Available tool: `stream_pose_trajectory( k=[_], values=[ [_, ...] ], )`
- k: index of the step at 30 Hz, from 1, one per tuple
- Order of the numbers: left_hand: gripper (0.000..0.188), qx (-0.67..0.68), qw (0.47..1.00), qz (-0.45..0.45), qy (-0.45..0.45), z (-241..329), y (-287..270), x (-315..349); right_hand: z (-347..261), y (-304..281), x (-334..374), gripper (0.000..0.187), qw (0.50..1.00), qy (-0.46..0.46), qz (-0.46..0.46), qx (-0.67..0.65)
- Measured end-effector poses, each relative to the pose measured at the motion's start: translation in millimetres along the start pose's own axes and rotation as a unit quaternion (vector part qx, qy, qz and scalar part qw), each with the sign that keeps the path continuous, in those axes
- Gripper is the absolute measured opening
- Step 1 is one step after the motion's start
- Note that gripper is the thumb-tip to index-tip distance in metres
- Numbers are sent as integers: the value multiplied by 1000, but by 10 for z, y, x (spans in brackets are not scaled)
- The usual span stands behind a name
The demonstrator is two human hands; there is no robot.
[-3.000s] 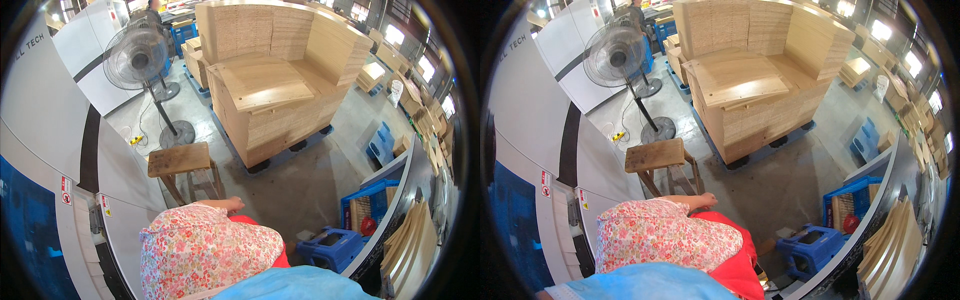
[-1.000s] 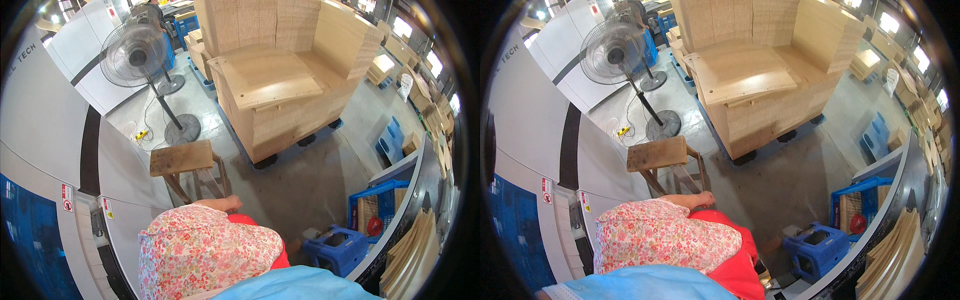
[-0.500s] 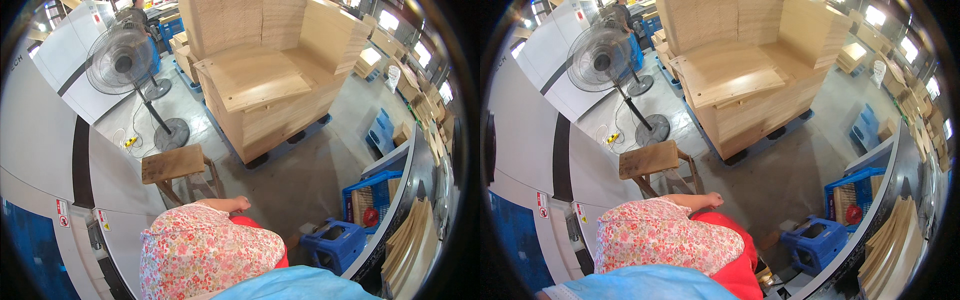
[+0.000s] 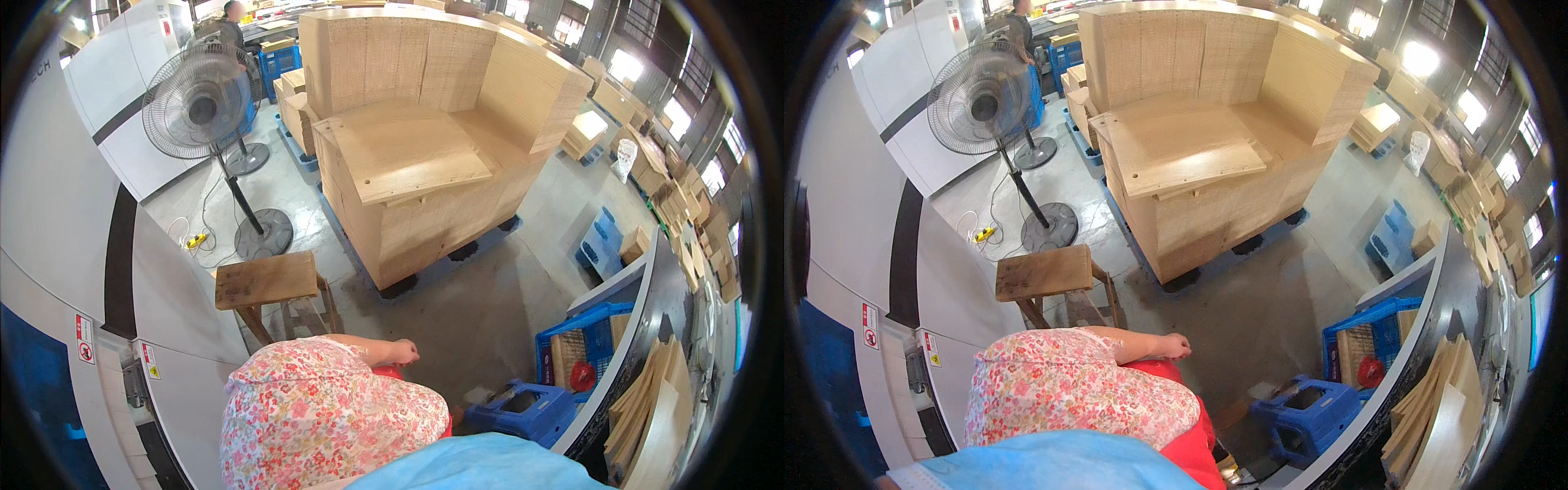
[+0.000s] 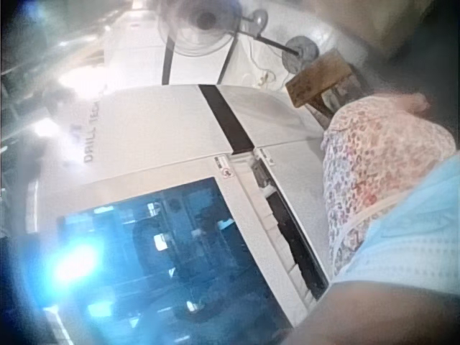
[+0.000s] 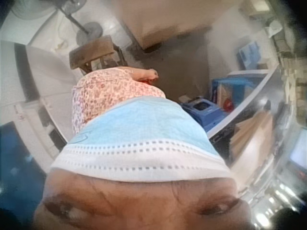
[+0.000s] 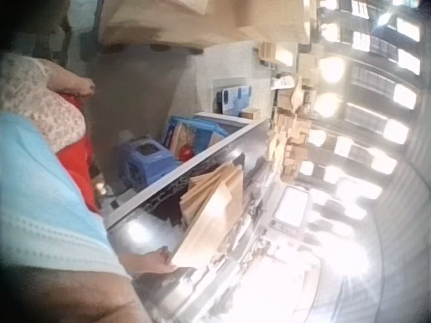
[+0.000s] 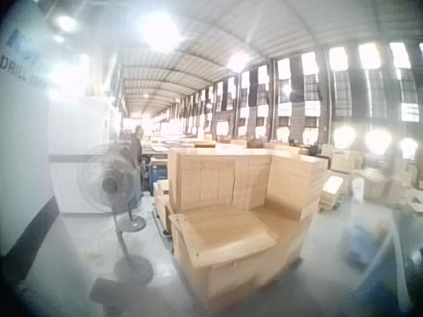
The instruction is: The person takes wooden panels from a stack, places them on a processing machine for edge treatment or cleaning, uses an air nozzle to blow dust off the machine and panels, and restacks the finished pieces.
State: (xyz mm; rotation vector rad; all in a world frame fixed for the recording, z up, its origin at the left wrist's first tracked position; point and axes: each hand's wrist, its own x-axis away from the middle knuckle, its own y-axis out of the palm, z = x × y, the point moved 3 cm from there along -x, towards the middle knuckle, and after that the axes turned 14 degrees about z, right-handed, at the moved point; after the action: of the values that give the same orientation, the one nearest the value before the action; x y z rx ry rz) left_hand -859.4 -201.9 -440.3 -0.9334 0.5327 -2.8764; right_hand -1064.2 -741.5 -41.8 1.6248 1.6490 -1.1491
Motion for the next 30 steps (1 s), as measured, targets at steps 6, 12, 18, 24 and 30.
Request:
stream_pose_trajectory(
  k=[6,12,18,24,30],
  values=[
    [26,-16,999,6,-45,-278,-205,16,-239,187,7,46,813,338,-79,-468],
    [29,7,995,27,-97,-389,-297,91,-671,131,-49,29,963,-224,-28,147],
    [28,50,998,2,-45,13,-103,37,-655,144,-51,18,956,-234,6,176],
    [25,69,997,-23,-17,216,114,50,-276,129,-97,19,978,-36,-144,145],
    [24,55,997,-21,-49,-19,50,101,257,207,-3,32,919,240,-61,-308]
  ],
)
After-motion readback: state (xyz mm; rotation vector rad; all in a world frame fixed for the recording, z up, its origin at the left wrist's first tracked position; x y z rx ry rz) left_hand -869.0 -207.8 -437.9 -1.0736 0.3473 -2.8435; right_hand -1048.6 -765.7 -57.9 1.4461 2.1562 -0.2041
